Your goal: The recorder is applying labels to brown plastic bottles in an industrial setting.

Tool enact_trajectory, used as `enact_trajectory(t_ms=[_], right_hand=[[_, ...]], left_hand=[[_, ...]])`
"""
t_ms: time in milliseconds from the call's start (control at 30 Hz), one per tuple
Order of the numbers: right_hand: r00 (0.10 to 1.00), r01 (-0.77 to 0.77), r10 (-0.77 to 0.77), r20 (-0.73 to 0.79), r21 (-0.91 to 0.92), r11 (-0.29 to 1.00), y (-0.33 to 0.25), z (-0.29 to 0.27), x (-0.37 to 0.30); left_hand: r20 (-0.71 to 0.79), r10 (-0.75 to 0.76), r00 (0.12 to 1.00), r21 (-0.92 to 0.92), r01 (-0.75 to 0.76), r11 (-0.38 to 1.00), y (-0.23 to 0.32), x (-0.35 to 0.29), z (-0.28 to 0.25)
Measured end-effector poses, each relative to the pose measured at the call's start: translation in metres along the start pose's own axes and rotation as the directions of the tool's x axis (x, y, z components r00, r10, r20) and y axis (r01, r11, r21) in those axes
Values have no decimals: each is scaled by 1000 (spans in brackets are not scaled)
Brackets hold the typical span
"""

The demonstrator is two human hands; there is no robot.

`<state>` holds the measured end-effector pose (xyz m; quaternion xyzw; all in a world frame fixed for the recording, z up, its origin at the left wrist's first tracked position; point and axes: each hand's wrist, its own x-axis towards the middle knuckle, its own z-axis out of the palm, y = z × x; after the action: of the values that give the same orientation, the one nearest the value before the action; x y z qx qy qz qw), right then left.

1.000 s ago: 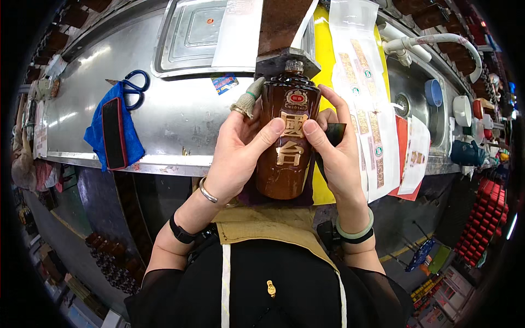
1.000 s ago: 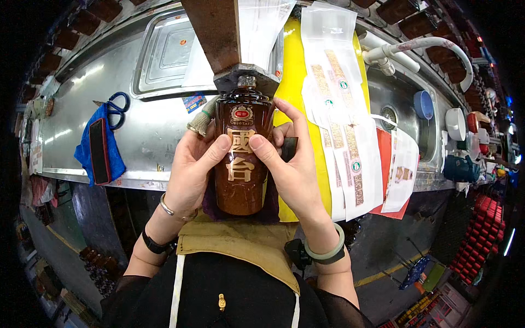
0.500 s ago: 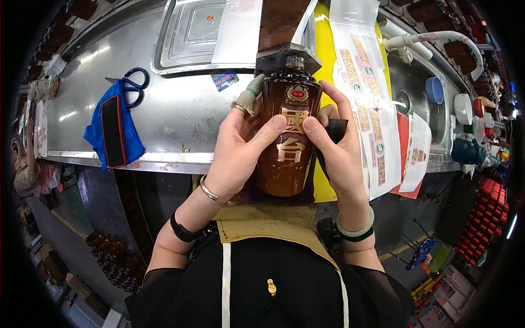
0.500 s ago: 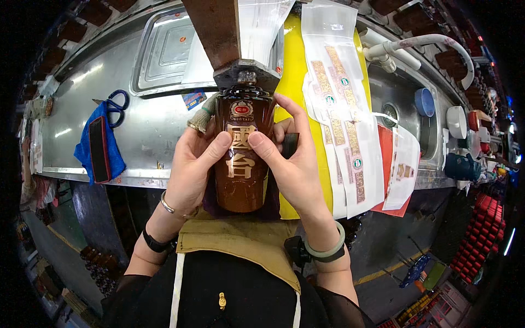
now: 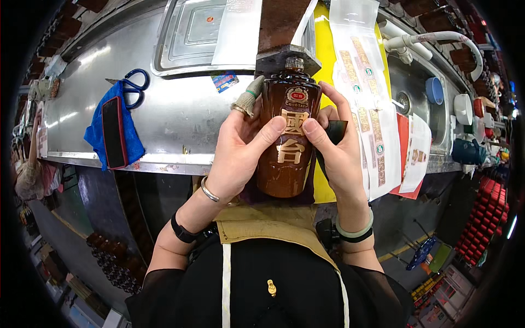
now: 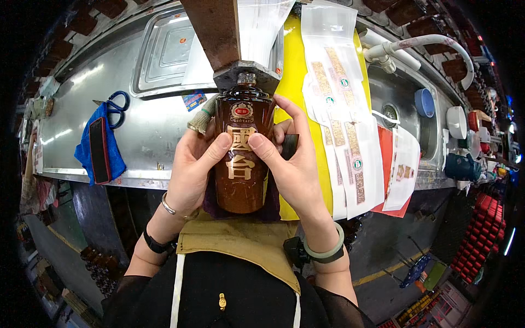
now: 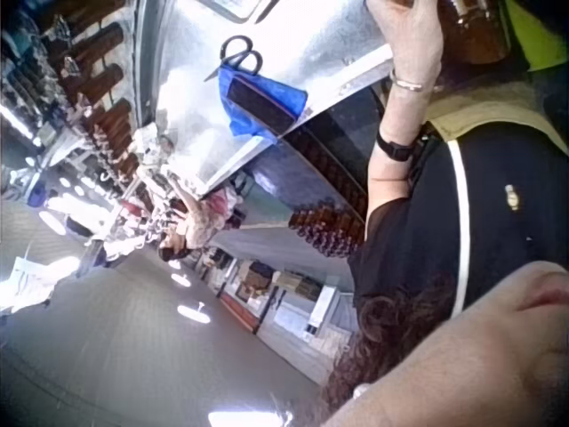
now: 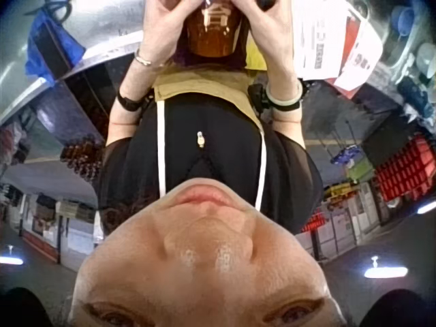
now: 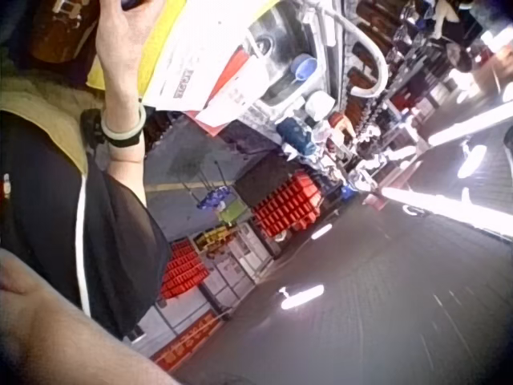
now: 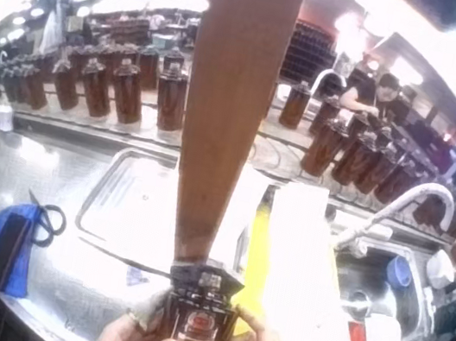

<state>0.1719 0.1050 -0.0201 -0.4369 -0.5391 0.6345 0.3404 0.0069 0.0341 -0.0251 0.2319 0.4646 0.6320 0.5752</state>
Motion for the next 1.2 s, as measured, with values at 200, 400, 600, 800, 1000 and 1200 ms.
enact_trajectory(t_ms=[200, 400, 600, 800, 1000, 1200], right_hand=[[1000, -10, 11, 7, -53, 999, -5, 0, 1], [1000, -30, 30, 3, -13, 999, -5, -1, 1], [998, -55, 54, 14, 11, 998, -7, 0, 1], [998, -67, 67, 15, 8, 998, -10, 0, 0], [991, 133, -129, 46, -92, 987, -35, -23, 17], [760, 626, -627, 169, -447, 638, -76, -21, 36]], left_hand=[[-11, -19, 1000, 57, 20, 998, 2, -1, 0], [-10, 14, 1000, 66, -14, 998, 2, -2, 2], [-23, 28, 999, 58, -27, 998, 0, -2, 2], [-9, 62, 998, 86, -61, 994, 1, -4, 4], [-6, 108, 994, 180, -105, 978, -6, 0, 4], [-23, 82, 996, 293, -71, 953, -2, 0, 7]])
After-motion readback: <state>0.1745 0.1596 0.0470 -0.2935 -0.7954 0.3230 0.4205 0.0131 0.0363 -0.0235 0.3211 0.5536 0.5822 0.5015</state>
